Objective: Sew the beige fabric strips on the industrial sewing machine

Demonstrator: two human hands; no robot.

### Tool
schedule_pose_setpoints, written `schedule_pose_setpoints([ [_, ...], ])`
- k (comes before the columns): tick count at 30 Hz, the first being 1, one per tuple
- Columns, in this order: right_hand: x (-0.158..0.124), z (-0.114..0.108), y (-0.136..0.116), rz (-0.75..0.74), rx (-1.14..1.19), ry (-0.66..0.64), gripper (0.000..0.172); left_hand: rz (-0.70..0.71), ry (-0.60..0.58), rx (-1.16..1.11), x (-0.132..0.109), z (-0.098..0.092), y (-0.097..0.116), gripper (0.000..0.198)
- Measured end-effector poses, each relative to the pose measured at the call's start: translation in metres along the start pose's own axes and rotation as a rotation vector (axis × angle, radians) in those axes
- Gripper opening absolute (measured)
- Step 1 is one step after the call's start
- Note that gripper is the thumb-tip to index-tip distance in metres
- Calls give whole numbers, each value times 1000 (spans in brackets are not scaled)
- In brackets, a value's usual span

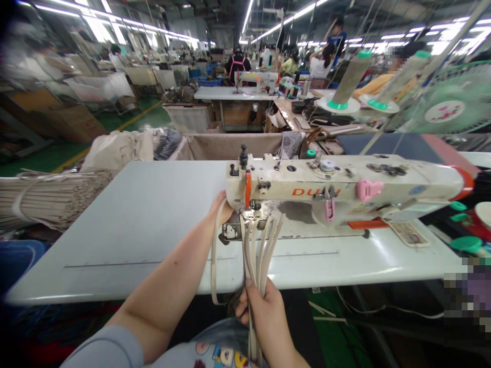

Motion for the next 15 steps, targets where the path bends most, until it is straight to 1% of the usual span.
schedule_pose_setpoints([
  [3,1,3,-3,-6,7,8,62,3,7,15,0,0,0,40],
  [7,-2,9,-12,-20,1,33,68,-20,9,24,-1,-2,1,35],
  [11,-6,13,-22,-38,-18,54,71,-4,-22,21,-3,-11,4,27],
  [15,-7,12,-21,-28,-24,53,70,10,-10,-27,-3,-19,1,23],
])
Point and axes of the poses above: each hand's wrist, its own x-axis towards the middle knuckle, its own z-axis out of the palm, y = z × x, the point moved 5 cm from there along x, towards the middle knuckle, and after that the axes turned 10 degrees about x, right-handed, at the moved point
